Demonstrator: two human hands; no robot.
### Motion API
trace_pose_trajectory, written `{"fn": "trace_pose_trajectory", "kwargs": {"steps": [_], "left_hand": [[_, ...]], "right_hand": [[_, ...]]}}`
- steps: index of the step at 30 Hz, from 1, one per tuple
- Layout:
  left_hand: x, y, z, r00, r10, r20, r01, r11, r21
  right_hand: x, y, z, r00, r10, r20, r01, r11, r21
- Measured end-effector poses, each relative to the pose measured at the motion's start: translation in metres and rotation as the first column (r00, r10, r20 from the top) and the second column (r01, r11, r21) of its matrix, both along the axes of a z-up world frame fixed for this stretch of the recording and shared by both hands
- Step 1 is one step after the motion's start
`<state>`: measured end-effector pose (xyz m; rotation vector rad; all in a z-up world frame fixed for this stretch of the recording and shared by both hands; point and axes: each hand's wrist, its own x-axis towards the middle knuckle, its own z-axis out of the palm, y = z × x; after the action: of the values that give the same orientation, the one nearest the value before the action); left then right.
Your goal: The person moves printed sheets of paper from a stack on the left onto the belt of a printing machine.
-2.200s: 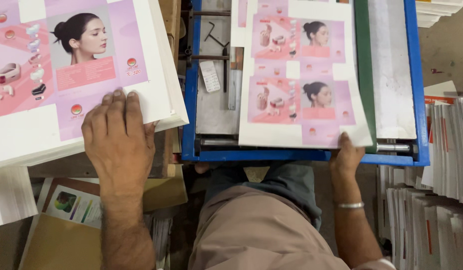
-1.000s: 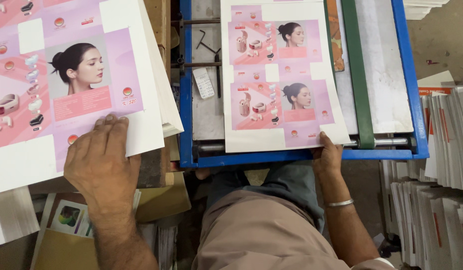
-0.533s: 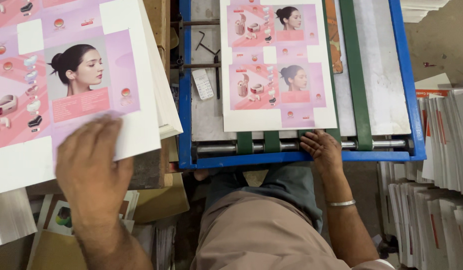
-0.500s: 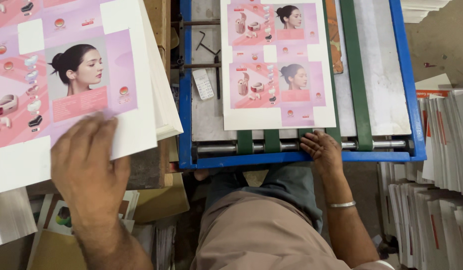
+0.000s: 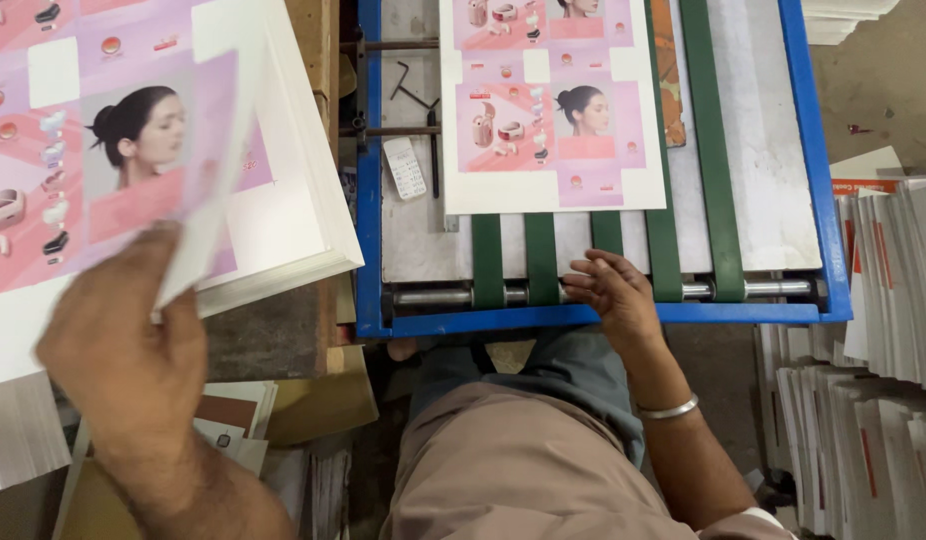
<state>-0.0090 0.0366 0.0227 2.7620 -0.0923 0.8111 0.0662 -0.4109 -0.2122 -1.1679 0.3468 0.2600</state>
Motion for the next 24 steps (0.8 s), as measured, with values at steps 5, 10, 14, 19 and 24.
{"fn": "trace_pose_trajectory", "kwargs": {"steps": [5, 10, 14, 19, 24], "left_hand": [[0.003, -0.045, 0.003, 0.993, -0.058, 0.103, 0.051, 0.996, 0.072], [0.010, -0.137, -0.019, 0.983, -0.101, -0.151, 0.149, 0.923, 0.354], [-0.001, -0.160, -0.020, 0.937, -0.271, -0.222, 0.308, 0.940, 0.149], [-0.021, -0.122, -0.004, 0.939, -0.211, -0.272, 0.250, 0.961, 0.118], [-0.006, -0.071, 0.000, 0.973, -0.038, -0.227, 0.094, 0.967, 0.239]], "right_hand": [[0.002, 0.050, 0.051, 0.941, 0.283, 0.187, -0.297, 0.954, 0.050], [-0.019, 0.105, 0.087, 0.711, 0.455, 0.536, -0.650, 0.717, 0.252], [-0.023, 0.118, 0.095, 0.908, 0.321, 0.270, -0.410, 0.811, 0.417], [0.004, 0.093, 0.078, 0.992, -0.012, 0.126, -0.019, 0.972, 0.235], [0.026, 0.029, 0.035, 0.949, -0.272, 0.161, 0.252, 0.958, 0.135]]}}
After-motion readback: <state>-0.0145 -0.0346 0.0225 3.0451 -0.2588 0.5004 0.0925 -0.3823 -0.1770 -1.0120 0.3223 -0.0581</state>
